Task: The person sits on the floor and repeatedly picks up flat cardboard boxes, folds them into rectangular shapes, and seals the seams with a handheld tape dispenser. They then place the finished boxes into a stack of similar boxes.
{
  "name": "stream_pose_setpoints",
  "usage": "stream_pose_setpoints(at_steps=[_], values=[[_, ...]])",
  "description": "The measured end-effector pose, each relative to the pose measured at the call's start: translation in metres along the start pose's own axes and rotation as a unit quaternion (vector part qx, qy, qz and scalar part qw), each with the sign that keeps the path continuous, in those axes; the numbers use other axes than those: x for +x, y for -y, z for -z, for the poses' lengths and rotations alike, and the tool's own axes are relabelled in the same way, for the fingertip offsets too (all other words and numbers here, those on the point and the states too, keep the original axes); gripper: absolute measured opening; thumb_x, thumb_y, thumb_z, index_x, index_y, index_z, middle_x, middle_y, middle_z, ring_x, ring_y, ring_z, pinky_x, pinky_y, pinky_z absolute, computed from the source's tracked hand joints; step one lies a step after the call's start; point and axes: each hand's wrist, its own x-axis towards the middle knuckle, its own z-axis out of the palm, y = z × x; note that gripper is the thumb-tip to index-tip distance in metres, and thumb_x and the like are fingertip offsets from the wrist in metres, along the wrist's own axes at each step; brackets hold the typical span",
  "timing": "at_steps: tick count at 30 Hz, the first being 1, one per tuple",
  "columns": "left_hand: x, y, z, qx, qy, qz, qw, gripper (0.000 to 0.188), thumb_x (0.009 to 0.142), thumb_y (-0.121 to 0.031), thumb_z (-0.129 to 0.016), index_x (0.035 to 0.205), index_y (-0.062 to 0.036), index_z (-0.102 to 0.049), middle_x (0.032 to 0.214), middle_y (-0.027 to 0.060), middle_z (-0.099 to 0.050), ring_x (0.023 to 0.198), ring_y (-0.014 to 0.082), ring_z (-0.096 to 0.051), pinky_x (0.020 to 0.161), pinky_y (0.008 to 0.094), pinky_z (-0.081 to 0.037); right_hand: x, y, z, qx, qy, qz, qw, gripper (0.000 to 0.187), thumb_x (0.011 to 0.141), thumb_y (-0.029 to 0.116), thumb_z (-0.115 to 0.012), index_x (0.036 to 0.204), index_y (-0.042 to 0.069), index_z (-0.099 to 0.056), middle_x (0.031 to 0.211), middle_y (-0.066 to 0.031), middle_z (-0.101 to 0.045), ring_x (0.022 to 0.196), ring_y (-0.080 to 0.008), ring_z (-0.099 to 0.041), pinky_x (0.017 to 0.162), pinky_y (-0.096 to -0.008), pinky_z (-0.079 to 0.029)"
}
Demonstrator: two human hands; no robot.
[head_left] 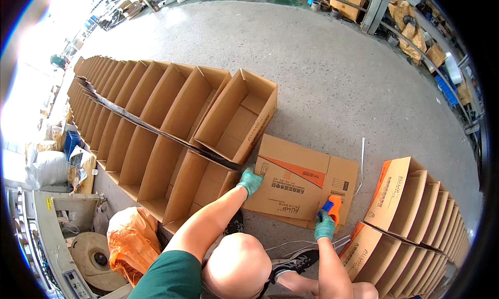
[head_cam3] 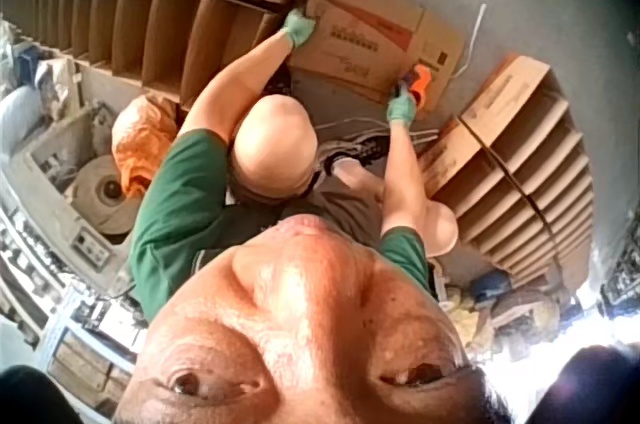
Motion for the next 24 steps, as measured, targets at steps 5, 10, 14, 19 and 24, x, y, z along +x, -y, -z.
stream_pose_setpoints(at_steps=[5, 10, 14, 19, 24], values=[[-0.062, -0.070, 0.014, -0.045, -0.041, -0.161, 0.985, 0.057, 0.088, 0.008, -0.059, 0.142, 0.0038, -0.040, 0.128, 0.0153, -0.062, 0.116, 0.0179, -0.055, 0.097, 0.0281, -0.046, 0.022, -0.065, 0.013, 0.362, -0.175, -0.152, 0.903, 0.012, 0.092, 0.011, -0.067, 0.100, 0.003, -0.068, 0.087, -0.0032, -0.064, 0.077, -0.0181, -0.060, 0.068, -0.0331, -0.051], [-0.093, -0.072, 0.059, -0.073, -0.006, -0.260, 0.963, 0.058, 0.087, 0.009, -0.061, 0.142, 0.0046, -0.044, 0.127, 0.0139, -0.064, 0.112, 0.0168, -0.059, 0.096, 0.0296, -0.048, 0.006, -0.044, 0.010, 0.429, -0.082, -0.287, 0.853, 0.024, 0.095, 0.022, -0.065, 0.111, 0.004, -0.066, 0.101, -0.0065, -0.065, 0.093, -0.0229, -0.061, 0.079, -0.0377, -0.051], [-0.106, -0.071, 0.076, -0.034, -0.004, -0.258, 0.966, 0.040, 0.085, 0.009, -0.061, 0.124, -0.0008, -0.061, 0.113, 0.0028, -0.069, 0.101, 0.0112, -0.060, 0.092, 0.0291, -0.050, -0.003, 0.082, 0.084, -0.114, 0.151, -0.219, 0.957, 0.037, 0.095, 0.033, -0.060, 0.121, 0.007, -0.065, 0.111, -0.0173, -0.070, 0.104, -0.0359, -0.066, 0.087, -0.0463, -0.052], [-0.112, -0.084, 0.081, -0.036, 0.051, -0.196, 0.979, 0.037, 0.085, 0.013, -0.060, 0.120, -0.0002, -0.067, 0.111, 0.0021, -0.071, 0.101, 0.0127, -0.061, 0.091, 0.0312, -0.051, 0.002, 0.205, 0.196, -0.248, -0.091, 0.198, 0.944, 0.043, 0.084, 0.020, -0.070, 0.126, 0.011, -0.063, 0.117, -0.0200, -0.065, 0.117, -0.0402, -0.059, 0.096, -0.0520, -0.049], [-0.126, -0.118, 0.095, -0.010, 0.115, -0.226, 0.967, 0.035, 0.088, 0.009, -0.058, 0.119, -0.0027, -0.068, 0.106, 0.0017, -0.072, 0.096, 0.0135, -0.063, 0.089, 0.0301, -0.052, -0.012, 0.247, 0.238, -0.391, -0.107, 0.286, 0.868, 0.071, 0.086, 0.015, -0.069, 0.151, 0.017, -0.043, 0.139, -0.0162, -0.052, 0.134, -0.0361, -0.047, 0.110, -0.0549, -0.037]])
